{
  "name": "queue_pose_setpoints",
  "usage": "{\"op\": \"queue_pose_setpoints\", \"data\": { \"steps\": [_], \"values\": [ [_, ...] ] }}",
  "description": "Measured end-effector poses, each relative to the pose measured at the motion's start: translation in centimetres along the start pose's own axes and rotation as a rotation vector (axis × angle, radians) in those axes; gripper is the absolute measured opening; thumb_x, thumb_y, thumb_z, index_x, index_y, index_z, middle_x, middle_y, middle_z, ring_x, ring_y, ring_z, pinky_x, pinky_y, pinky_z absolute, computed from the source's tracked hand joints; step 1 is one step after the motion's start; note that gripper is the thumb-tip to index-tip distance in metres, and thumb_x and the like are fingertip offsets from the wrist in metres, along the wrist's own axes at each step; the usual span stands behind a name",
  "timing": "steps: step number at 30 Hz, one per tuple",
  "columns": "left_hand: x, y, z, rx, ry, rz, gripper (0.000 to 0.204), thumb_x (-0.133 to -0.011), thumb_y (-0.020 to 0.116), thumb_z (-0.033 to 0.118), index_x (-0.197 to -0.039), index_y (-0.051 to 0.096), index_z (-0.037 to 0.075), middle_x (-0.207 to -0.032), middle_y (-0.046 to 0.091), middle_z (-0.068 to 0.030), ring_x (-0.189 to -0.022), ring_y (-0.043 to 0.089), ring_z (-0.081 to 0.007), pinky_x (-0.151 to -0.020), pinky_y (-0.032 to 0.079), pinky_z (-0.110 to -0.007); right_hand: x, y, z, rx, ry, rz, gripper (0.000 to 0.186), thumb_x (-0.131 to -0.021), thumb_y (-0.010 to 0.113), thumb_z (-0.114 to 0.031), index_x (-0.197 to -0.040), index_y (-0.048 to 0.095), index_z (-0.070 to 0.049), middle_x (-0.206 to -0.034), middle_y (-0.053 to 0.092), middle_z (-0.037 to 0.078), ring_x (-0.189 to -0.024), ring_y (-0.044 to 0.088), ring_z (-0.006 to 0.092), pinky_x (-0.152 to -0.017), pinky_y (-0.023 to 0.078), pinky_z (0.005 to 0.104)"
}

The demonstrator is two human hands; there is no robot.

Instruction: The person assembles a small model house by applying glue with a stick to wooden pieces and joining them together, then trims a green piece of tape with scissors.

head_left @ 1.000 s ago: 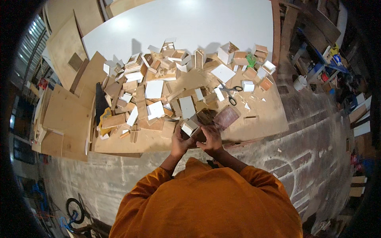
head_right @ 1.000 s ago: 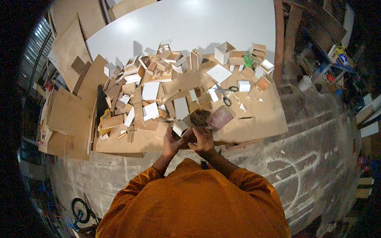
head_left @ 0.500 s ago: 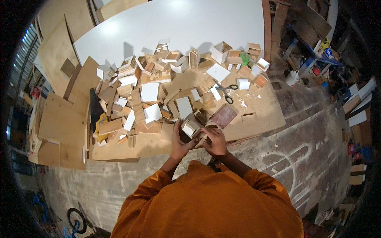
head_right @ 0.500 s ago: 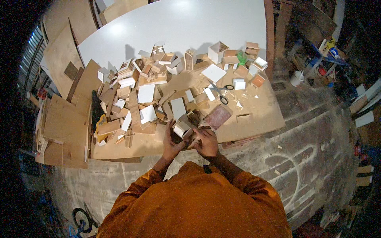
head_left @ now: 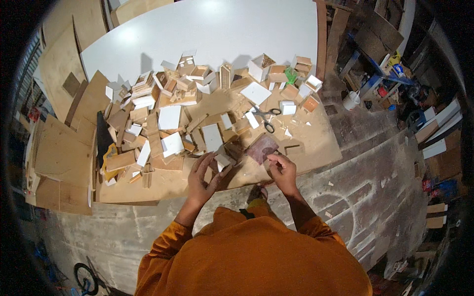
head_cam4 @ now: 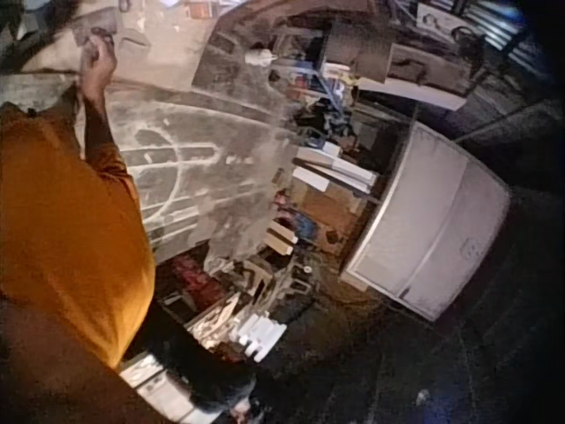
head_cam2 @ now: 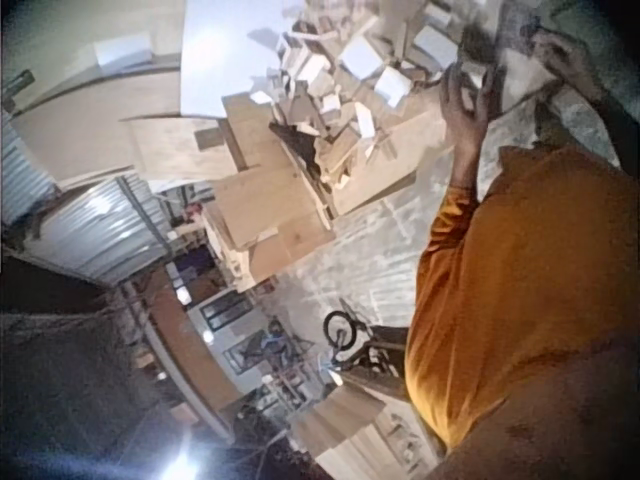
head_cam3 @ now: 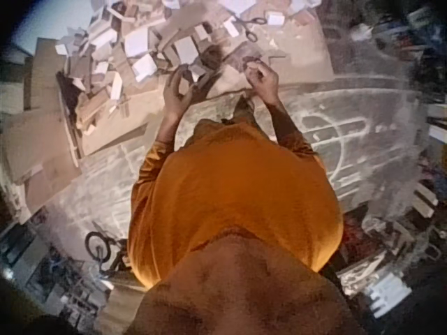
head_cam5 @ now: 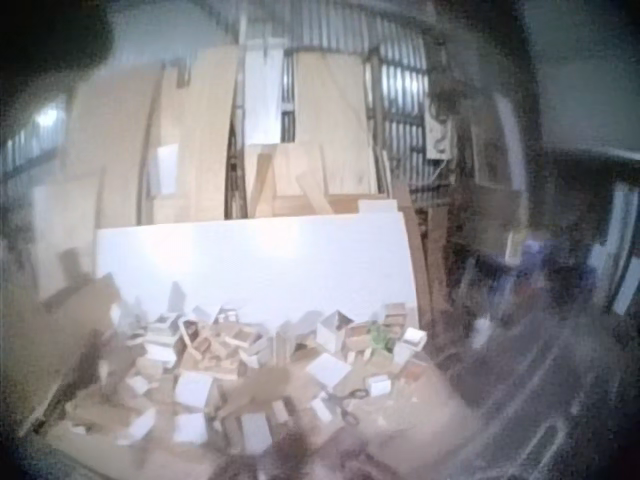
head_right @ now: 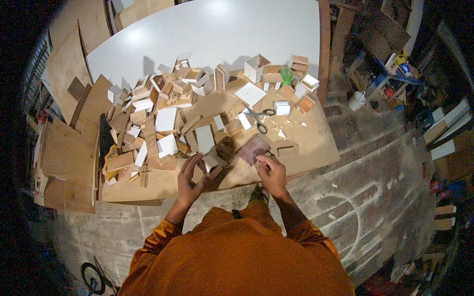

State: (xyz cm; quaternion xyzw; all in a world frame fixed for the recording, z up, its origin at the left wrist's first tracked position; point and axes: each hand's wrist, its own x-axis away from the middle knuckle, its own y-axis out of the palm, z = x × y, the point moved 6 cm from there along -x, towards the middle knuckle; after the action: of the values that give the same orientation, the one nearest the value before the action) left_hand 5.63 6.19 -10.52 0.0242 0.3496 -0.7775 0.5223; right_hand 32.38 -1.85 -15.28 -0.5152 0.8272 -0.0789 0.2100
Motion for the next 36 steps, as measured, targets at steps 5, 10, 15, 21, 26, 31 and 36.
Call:
{"op": "queue_pose_setpoints", "data": {
  "steps": [5, 10, 15, 21, 26, 31, 36],
  "values": [
    [0.3, 0.5, -0.7, -0.042, -0.097, 0.054, 0.058, -0.081, 0.07, 0.012, -0.134, 0.049, 0.002, -0.132, 0.052, -0.0211, -0.124, 0.051, -0.0308, -0.096, 0.045, -0.038, -4.7, -2.8, 4.2, -0.018, 0.045, 0.097, 0.012, -0.085, 0.064, -0.007, -0.094, 0.069, 0.0, -0.079, 0.067, 0.007, -0.069, 0.058, 0.0111, -0.066, 0.047, 0.0259],
    [0.7, 0.0, -0.7, 0.048, -0.21, 0.18, 0.057, -0.078, 0.071, 0.017, -0.128, 0.052, -0.003, -0.123, 0.057, -0.0239, -0.117, 0.054, -0.0373, -0.1, 0.042, -0.041, -9.5, -3.8, 5.0, -0.013, 0.11, 0.021, 0.012, -0.091, 0.06, -0.006, -0.089, 0.064, 0.004, -0.078, 0.063, 0.001, -0.074, 0.054, 0.0062, -0.067, 0.044, 0.0231],
    [0.8, 0.8, -0.9, 0.015, -0.299, 0.179, 0.067, -0.074, 0.077, 0.022, -0.131, 0.049, -0.001, -0.128, 0.055, -0.0228, -0.12, 0.052, -0.0368, -0.103, 0.039, -0.041, -12.7, -3.6, 4.6, 0.017, 0.017, -0.057, 0.012, -0.089, 0.052, 0.0, -0.083, 0.062, 0.003, -0.075, 0.061, 0.004, -0.07, 0.053, 0.0091, -0.064, 0.042, 0.0238],
    [1.0, 2.5, -1.1, -0.026, -0.363, 0.241, 0.076, -0.067, 0.083, 0.026, -0.13, 0.05, -0.001, -0.129, 0.055, -0.0216, -0.122, 0.051, -0.0355, -0.104, 0.039, -0.042, -16.2, -2.6, 5.1, -0.098, -0.153, -0.167, 0.008, -0.081, 0.049, 0.005, -0.077, 0.055, 0.002, -0.064, 0.051, 0.009, -0.058, 0.046, 0.0146, -0.054, 0.037, 0.0287],
    [1.0, 3.4, -0.3, -0.026, -0.399, 0.313, 0.076, -0.067, 0.083, 0.026, -0.131, 0.05, 0.001, -0.131, 0.053, -0.0223, -0.124, 0.049, -0.0363, -0.105, 0.038, -0.042, -17.9, -1.6, 4.1, -0.138, -0.181, -0.329, 0.009, -0.082, 0.05, -0.001, -0.075, 0.055, 0.002, -0.066, 0.052, 0.009, -0.061, 0.05, 0.0166, -0.057, 0.039, 0.0302],
    [0.5, 2.5, 2.7, -0.266, -0.287, 0.451, 0.064, -0.073, 0.076, 0.019, -0.13, 0.052, 0.002, -0.133, 0.049, -0.0215, -0.125, 0.047, -0.0374, -0.104, 0.038, -0.044, -16.7, 0.4, 2.1, -0.23, -0.247, -0.512, 0.012, -0.084, 0.054, -0.008, -0.077, 0.057, 0.001, -0.067, 0.053, 0.009, -0.061, 0.053, 0.019, -0.058, 0.04, 0.0335],
    [-1.4, 2.1, 4.9, -0.311, -0.237, 0.441, 0.052, -0.075, 0.07, 0.013, -0.124, 0.055, 0.001, -0.129, 0.052, -0.0211, -0.122, 0.049, -0.0375, -0.103, 0.039, -0.045, -14.7, 1.5, -1.4, -0.141, -0.329, -0.606, 0.007, -0.083, 0.058, -0.005, -0.08, 0.06, 0.0, -0.069, 0.055, 0.009, -0.058, 0.053, 0.0181, -0.054, 0.042, 0.031]
  ]
}}
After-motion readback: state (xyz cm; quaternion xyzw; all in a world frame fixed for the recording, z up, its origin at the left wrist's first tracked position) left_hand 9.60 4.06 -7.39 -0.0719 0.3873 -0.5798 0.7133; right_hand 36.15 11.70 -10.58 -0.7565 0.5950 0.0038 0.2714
